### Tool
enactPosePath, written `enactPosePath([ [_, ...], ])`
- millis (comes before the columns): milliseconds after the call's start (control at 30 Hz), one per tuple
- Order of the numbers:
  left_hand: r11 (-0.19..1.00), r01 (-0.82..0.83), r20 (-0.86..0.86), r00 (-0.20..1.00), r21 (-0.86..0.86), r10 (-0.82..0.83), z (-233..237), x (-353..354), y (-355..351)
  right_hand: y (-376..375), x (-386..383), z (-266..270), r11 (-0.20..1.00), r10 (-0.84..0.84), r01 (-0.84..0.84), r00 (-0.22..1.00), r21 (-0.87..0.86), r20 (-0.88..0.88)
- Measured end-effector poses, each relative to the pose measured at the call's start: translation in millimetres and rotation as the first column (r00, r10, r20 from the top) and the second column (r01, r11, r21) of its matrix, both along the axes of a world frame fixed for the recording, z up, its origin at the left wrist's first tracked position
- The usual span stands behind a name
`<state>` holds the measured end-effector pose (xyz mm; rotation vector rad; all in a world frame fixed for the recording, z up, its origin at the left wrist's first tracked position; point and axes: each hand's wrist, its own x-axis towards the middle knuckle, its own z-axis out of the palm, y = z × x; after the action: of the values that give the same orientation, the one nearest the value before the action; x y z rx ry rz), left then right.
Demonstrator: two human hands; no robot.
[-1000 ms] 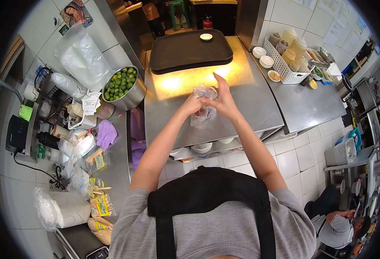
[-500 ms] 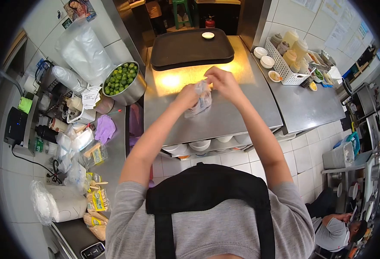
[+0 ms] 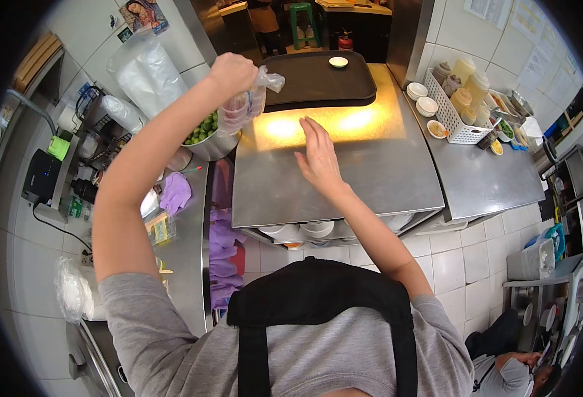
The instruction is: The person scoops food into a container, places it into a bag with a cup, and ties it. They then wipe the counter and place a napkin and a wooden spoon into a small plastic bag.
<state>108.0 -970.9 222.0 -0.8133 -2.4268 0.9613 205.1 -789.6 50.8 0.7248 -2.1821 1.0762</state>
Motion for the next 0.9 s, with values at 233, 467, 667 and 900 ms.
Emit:
enactPosePath([
  [233,0.930,-0.295,0.207,0.945,0.218,0.252,54.3,12.1,-8.5,-42.4,-21.3,35.5,0.998,-0.047,0.058,0.962,0.034,-0.267],
  [467,0.427,-0.672,0.786,0.591,0.605,-0.183,29.3,19.8,-20.8,-38.7,-33.6,44.6,0.936,-0.024,-0.122,0.913,-0.329,-0.407],
  [667,0.773,-0.222,0.448,0.890,0.595,-0.089,27.4,39.9,2.9,-26.1,-4.6,54.5,0.935,0.163,-0.218,0.965,-0.280,-0.207],
  [900,0.901,0.197,0.314,0.891,0.386,-0.329,0.7,65.1,34.3,17.5,-44.3,91.4,0.736,0.677,-0.585,0.621,-0.340,0.396],
])
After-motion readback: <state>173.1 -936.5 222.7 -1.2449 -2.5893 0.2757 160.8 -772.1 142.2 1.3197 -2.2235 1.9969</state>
